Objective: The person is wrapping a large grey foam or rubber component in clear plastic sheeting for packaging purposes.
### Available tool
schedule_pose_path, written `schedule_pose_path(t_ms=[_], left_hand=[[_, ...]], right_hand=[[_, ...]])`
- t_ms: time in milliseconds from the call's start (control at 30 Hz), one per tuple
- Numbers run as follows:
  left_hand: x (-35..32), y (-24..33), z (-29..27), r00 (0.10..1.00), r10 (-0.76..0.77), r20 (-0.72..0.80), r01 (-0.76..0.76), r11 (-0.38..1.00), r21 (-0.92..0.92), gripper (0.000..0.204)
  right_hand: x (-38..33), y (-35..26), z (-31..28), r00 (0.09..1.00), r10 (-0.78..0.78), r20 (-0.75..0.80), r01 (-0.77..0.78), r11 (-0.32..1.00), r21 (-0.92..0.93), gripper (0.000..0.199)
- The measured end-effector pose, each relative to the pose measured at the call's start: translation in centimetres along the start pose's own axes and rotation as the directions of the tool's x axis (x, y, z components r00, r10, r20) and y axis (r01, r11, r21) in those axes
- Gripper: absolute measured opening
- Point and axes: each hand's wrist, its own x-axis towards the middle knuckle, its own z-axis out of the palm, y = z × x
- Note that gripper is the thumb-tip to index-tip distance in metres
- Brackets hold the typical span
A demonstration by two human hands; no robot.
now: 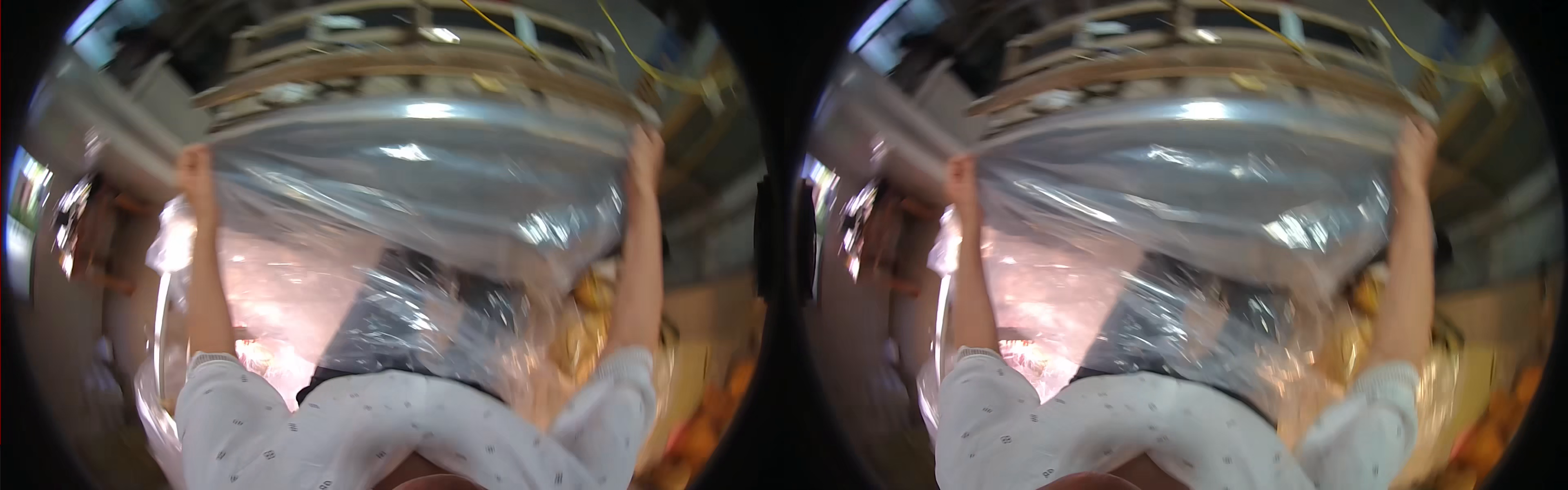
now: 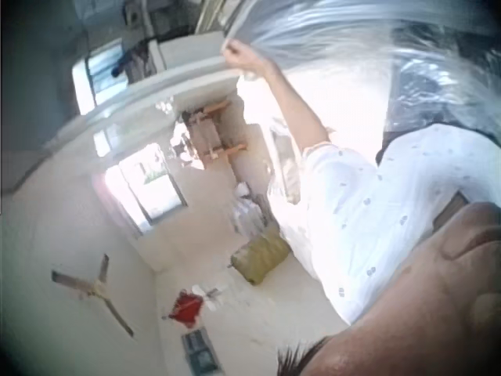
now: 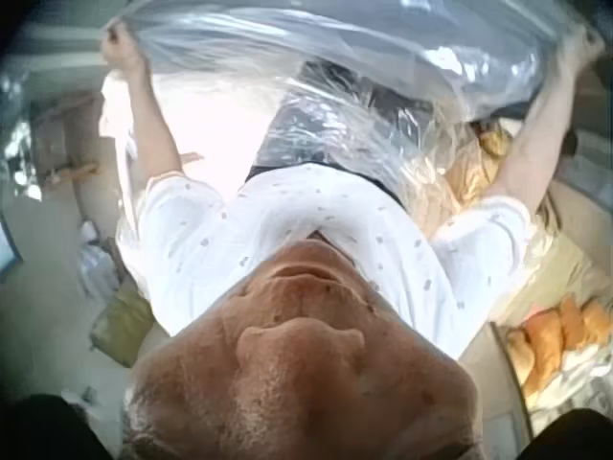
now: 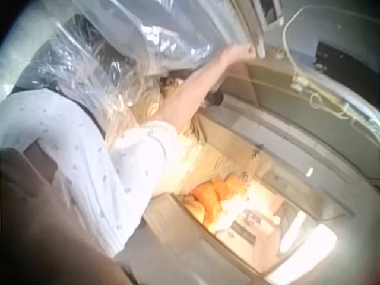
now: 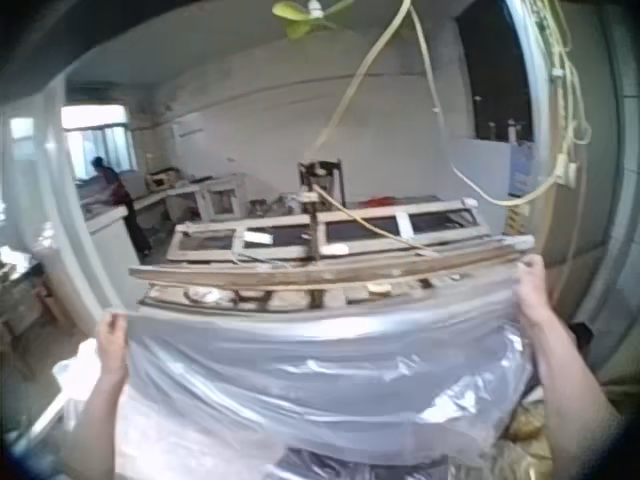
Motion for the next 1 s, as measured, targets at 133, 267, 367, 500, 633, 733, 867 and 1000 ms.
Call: schedule_pose_path(t_ms=[133, 267, 367, 500, 633, 733, 867, 1000], left_hand=[[2.6, -7.1, 3.4, 0.990, 0.002, 0.144, -0.065, 0.897, 0.437, 0.026], [3.8, -14.0, 6.3, 0.948, -0.245, 0.202, 0.188, 0.946, 0.264, 0.028], [4.4, -14.3, 9.0, 0.942, -0.273, 0.195, 0.217, 0.939, 0.265, 0.030], [5.9, -15.4, 10.1, 0.936, -0.289, 0.199, 0.253, 0.949, 0.186, 0.036], [5.9, -14.8, 11.2, 0.927, -0.305, 0.217, 0.261, 0.943, 0.208, 0.040], [6.0, -14.7, 12.2, 0.955, -0.243, 0.167, 0.185, 0.934, 0.304, 0.035], [7.6, -17.8, 9.7, 0.977, -0.167, 0.133, 0.090, 0.888, 0.452, 0.036], [6.1, -14.7, 10.3, 0.916, -0.367, 0.163, 0.309, 0.904, 0.295, 0.035]], right_hand=[[-1.1, 8.1, 5.7, 0.989, -0.089, -0.122, 0.023, 0.888, -0.459, 0.015], [-2.3, 8.7, 4.6, 0.980, -0.110, -0.165, 0.054, 0.949, -0.310, 0.015], [-1.6, 9.0, 3.6, 0.981, -0.136, -0.137, 0.062, 0.894, -0.445, 0.014], [-0.7, 9.3, 4.1, 0.980, -0.129, -0.155, 0.028, 0.849, -0.528, 0.015], [-0.4, 9.2, 3.9, 0.980, -0.116, -0.161, 0.001, 0.814, -0.582, 0.017], [-0.2, 9.0, 3.4, 0.991, -0.054, -0.121, -0.030, 0.798, -0.602, 0.023], [-0.8, 7.4, 5.6, 0.960, -0.076, -0.271, -0.101, 0.805, -0.585, 0.029], [-0.3, 7.8, 4.7, 0.951, -0.012, -0.308, -0.166, 0.822, -0.544, 0.034]])
